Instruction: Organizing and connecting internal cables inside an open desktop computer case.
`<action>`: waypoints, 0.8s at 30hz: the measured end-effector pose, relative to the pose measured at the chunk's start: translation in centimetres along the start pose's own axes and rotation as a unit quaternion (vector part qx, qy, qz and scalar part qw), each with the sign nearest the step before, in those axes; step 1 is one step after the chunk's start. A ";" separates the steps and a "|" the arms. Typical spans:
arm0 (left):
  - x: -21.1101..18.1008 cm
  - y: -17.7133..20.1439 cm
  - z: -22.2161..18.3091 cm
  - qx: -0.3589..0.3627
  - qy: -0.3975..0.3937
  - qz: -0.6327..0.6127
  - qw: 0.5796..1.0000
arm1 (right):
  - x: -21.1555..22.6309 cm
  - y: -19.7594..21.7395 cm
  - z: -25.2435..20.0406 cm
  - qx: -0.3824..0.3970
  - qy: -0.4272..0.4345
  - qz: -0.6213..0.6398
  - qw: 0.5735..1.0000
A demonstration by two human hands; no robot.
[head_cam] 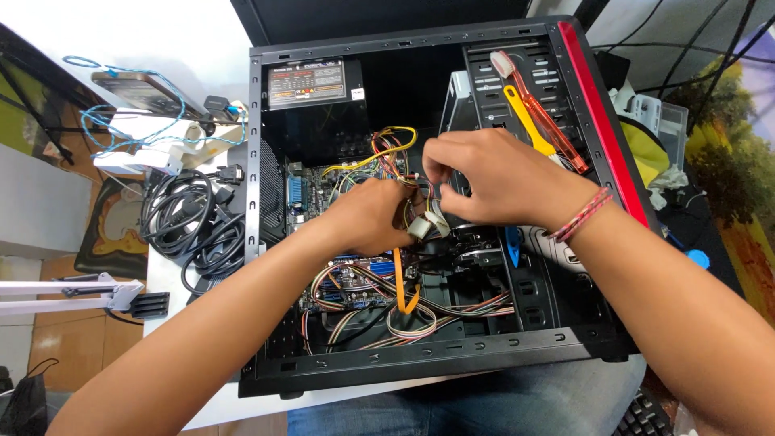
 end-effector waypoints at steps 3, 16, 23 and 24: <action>0.5 -0.2 0.2 0.012 0.019 0.047 0.999 | 0.1 -0.5 0.0 0.040 -0.001 0.034 0.999; 0.0 0.7 -0.6 -0.006 0.009 0.072 0.997 | -1.3 -2.9 -0.2 0.133 -0.095 0.048 0.985; -0.2 0.8 -1.6 0.001 0.018 0.123 0.992 | -1.6 -2.9 -0.1 0.125 -0.080 -0.031 0.988; -0.4 1.0 -1.7 -0.004 0.019 0.144 0.989 | -1.7 -2.9 -0.1 0.130 -0.089 -0.034 0.987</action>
Point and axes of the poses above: each hand's wrist, its own z-axis towards the middle knuckle, its own y-axis out of the back of the hand, x = y × z, the point moved 9 cm from there along z, towards the middle knuckle, and after that the axes turned 1 degree about x, right-handed, at the moved point
